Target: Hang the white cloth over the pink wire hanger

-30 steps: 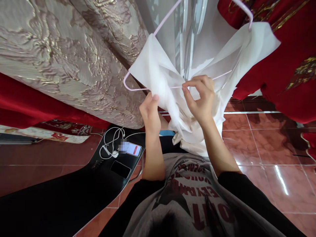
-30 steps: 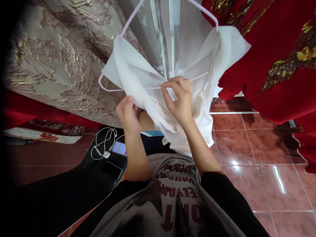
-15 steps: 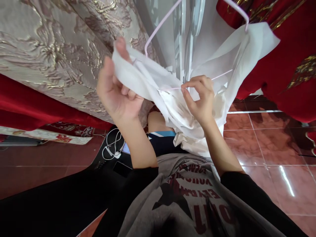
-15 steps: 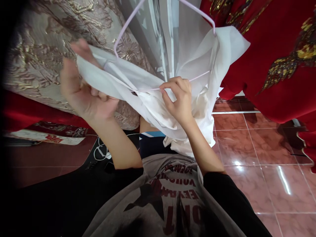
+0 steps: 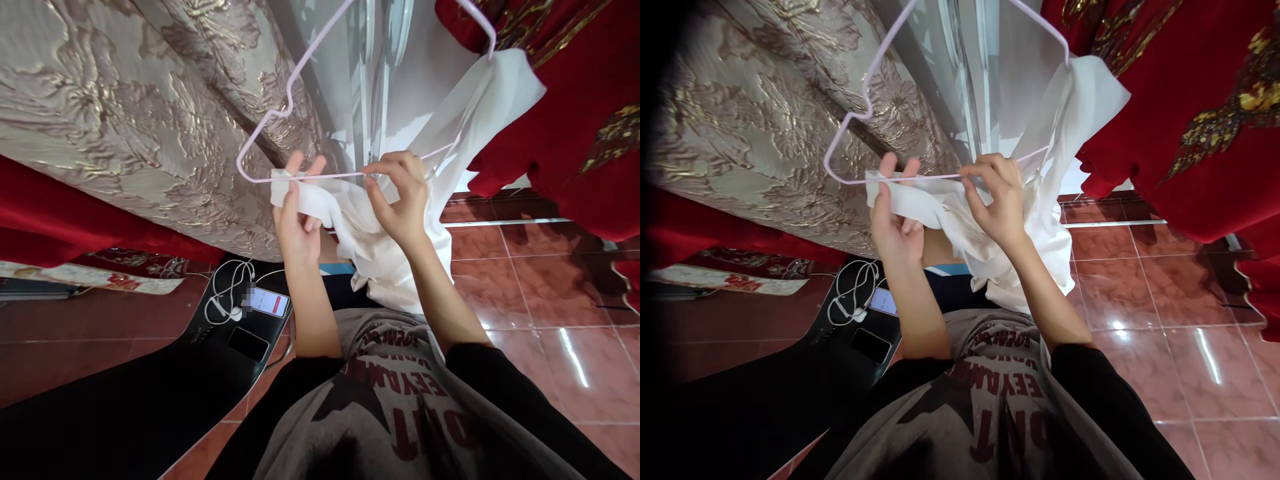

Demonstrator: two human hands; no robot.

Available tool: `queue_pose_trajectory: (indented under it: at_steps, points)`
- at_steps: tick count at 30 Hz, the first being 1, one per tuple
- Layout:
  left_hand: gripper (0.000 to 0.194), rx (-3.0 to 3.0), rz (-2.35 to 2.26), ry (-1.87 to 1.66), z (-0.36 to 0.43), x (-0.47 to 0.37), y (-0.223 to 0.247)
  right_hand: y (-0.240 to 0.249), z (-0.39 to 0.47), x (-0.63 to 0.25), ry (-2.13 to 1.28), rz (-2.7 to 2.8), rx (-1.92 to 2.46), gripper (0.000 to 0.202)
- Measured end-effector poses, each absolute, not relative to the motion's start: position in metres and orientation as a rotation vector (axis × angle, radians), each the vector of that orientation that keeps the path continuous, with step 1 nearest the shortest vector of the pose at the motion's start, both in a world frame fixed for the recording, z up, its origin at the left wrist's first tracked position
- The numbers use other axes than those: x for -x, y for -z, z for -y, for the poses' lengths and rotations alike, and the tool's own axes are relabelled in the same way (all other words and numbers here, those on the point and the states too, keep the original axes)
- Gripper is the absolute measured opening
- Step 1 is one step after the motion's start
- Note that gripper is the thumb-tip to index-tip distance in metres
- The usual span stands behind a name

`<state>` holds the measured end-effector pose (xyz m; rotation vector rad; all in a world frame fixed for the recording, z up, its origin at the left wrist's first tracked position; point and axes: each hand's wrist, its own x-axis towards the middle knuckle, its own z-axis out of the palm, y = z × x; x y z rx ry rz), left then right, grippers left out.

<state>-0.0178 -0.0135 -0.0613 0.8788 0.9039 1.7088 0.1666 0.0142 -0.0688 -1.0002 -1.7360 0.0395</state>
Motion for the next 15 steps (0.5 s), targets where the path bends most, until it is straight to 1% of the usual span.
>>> queue_pose_trajectory:
  at_steps: [2, 6, 9, 10, 11, 13, 14, 15]
  points:
    - [0.036, -0.901, -0.961, -1.775, 0.014, 0.008, 0.058, 0.066, -0.009, -0.167, -0.057, 1.752, 0.957, 0.023]
    - [0.037, -0.990, -0.962, -1.843, 0.015, 0.004, 0.056, 0.064, 0.003, -0.178, -0.129, 1.829, 0.836, 0.026]
    - [0.037, -1.084, -0.988, -1.846, 0.016, 0.005, 0.054, 0.071, 0.005, -0.201, -0.002, 1.542, 0.888, 0.024]
    - [0.038, -1.102, -1.007, -1.855, 0.017, 0.005, 0.053, 0.075, 0.003, -0.211, 0.046, 1.385, 0.936, 0.028]
    - [0.040, -1.114, -1.023, -1.864, 0.017, 0.004, 0.052, 0.078, 0.000, -0.221, 0.066, 1.244, 0.995, 0.036]
    - [0.043, -1.125, -1.042, -1.858, 0.017, 0.001, 0.051, 0.081, -0.009, -0.240, -0.023, 1.103, 1.112, 0.057]
    - [0.044, -1.123, -1.045, -1.848, 0.017, 0.000, 0.051, 0.082, -0.013, -0.246, -0.122, 1.106, 1.151, 0.061]
    - [0.044, -1.117, -1.044, -1.843, 0.017, -0.001, 0.051, 0.080, -0.017, -0.251, -0.231, 1.137, 1.169, 0.058]
